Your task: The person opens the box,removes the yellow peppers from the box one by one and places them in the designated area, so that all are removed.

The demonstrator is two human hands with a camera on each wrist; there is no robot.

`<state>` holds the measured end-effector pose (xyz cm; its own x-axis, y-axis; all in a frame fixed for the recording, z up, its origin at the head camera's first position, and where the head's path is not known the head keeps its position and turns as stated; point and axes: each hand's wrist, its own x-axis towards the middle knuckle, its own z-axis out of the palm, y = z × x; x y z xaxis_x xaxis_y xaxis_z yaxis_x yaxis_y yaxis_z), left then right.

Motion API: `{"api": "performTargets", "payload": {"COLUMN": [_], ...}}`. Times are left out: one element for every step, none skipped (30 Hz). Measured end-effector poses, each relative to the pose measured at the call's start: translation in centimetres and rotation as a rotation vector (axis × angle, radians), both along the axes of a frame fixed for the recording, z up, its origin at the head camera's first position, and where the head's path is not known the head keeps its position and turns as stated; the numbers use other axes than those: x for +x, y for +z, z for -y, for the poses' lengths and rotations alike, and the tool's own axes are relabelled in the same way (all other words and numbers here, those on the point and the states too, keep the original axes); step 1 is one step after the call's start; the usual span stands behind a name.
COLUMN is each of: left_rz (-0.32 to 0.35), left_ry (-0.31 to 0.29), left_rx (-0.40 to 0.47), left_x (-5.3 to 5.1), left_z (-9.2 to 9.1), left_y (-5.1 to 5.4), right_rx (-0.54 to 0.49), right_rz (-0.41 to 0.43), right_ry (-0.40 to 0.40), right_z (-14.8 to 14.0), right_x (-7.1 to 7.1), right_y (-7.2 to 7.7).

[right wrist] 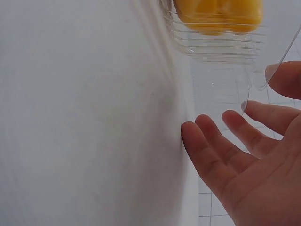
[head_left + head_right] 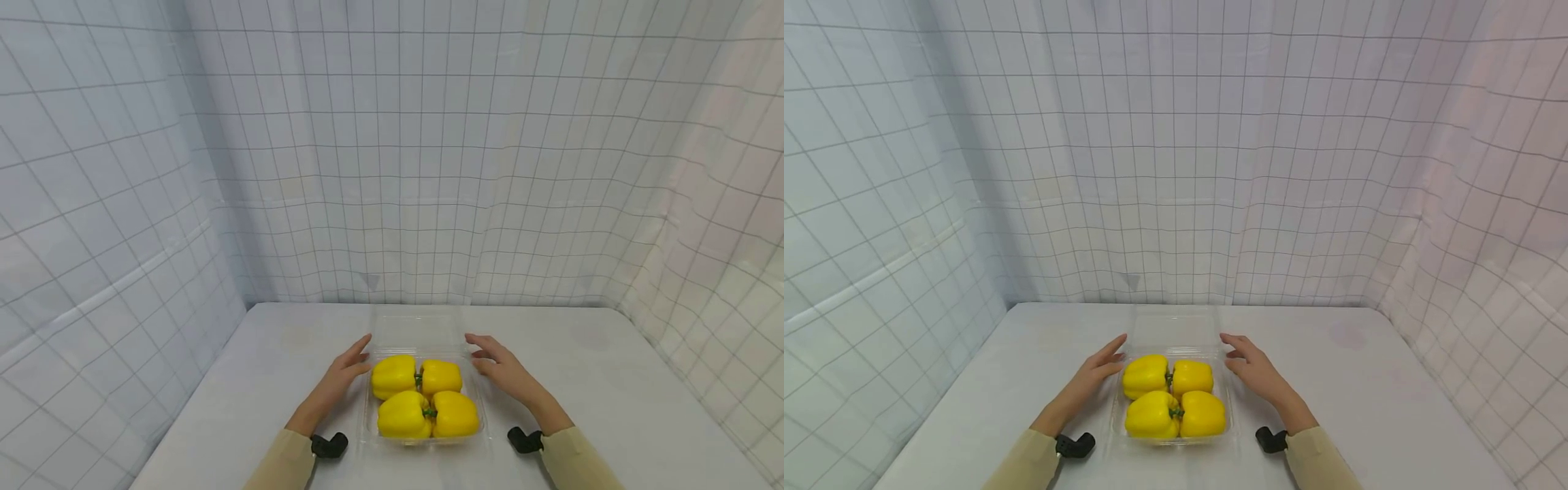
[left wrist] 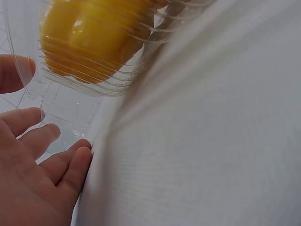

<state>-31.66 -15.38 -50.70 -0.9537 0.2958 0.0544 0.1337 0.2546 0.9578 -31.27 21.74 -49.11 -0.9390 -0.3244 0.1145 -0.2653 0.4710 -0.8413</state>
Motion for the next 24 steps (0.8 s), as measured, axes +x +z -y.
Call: {"api": "performTargets", "payload": {"left_rz": [-0.003,-0.004,-0.006,-0.007,-0.011,-0.014,-0.018,-0.02,-0.024,-0.029,-0.032,-0.032,-0.029,-0.03,-0.03,-0.031,-0.026,-0.026,-0.024,-0.023,-0.02,-0.018,-0.012,-0.011], "left_ry": [-0.002,-0.003,-0.004,-0.004,-0.005,-0.007,-0.005,-0.003,0.0,0.0,0.001,0.005,0.01,0.013,0.017,0.023,0.028,0.03,0.031,0.031,0.032,0.035,0.035,0.037], "left_rx": [0.001,0.0,-0.001,0.0,-0.001,-0.001,-0.003,-0.004,-0.002,-0.001,-0.001,0.0,0.001,0.002,0.003,0.0,0.001,0.006,0.01,0.015,0.019,0.019,0.024,0.027], "left_x": [0.0,0.0,0.0,0.0,0.0,0.0,0.0,0.0,-0.1,-0.1,-0.1,-0.1,-0.1,-0.1,-0.1,-0.1,-0.1,0.0,0.0,0.0,0.0,0.0,0.0,0.0], "left_z": [0.0,0.0,-0.1,-0.1,-0.1,-0.1,-0.1,-0.1,-0.1,-0.1,-0.1,-0.1,-0.1,-0.1,-0.1,-0.1,0.0,0.0,0.0,0.0,0.0,-0.1,-0.2,-0.2], "left_y": [0.0,0.0,0.0,0.0,0.0,0.0,0.0,0.0,0.0,0.0,0.0,0.0,0.0,0.0,0.0,-0.1,-0.1,-0.1,-0.1,-0.1,-0.2,-0.2,-0.1,-0.1], "right_rx": [0.0,0.0,0.0,-0.003,-0.007,-0.01,-0.014,-0.018,-0.023,-0.028,-0.031,-0.037,-0.044,-0.05,-0.053,-0.053,-0.051,-0.047,-0.036,-0.02,-0.003,0.01,0.022,0.035], "right_rz": [0.005,0.009,0.01,0.013,0.014,0.015,0.017,0.017,0.02,0.026,0.028,0.031,0.033,0.036,0.037,0.038,0.036,0.037,0.035,0.033,0.028,0.024,0.021,0.017], "right_ry": [-0.001,-0.002,-0.001,-0.002,-0.001,0.0,0.001,0.006,0.01,0.01,0.014,0.02,0.028,0.035,0.035,0.035,0.036,0.034,0.027,0.015,0.004,-0.004,-0.009,-0.013], "right_z": [0.0,0.0,0.1,0.1,0.1,0.1,0.1,0.1,0.1,0.1,0.1,0.2,0.2,0.3,0.3,0.4,0.5,0.6,0.6,0.6,0.6,0.5,0.4,0.3], "right_x": [0.0,0.0,0.0,0.0,0.1,0.1,0.1,0.1,0.1,0.1,0.2,0.2,0.2,0.2,0.2,0.2,0.2,0.2,0.3,0.3,0.3,0.3,0.4,0.4], "right_y": [0.0,0.0,0.0,0.0,0.0,0.0,0.0,0.0,0.0,0.0,0.0,0.0,0.0,0.1,0.2,0.3,0.4,0.5,0.6,0.7,0.8,0.9,1.0,1.1]}}
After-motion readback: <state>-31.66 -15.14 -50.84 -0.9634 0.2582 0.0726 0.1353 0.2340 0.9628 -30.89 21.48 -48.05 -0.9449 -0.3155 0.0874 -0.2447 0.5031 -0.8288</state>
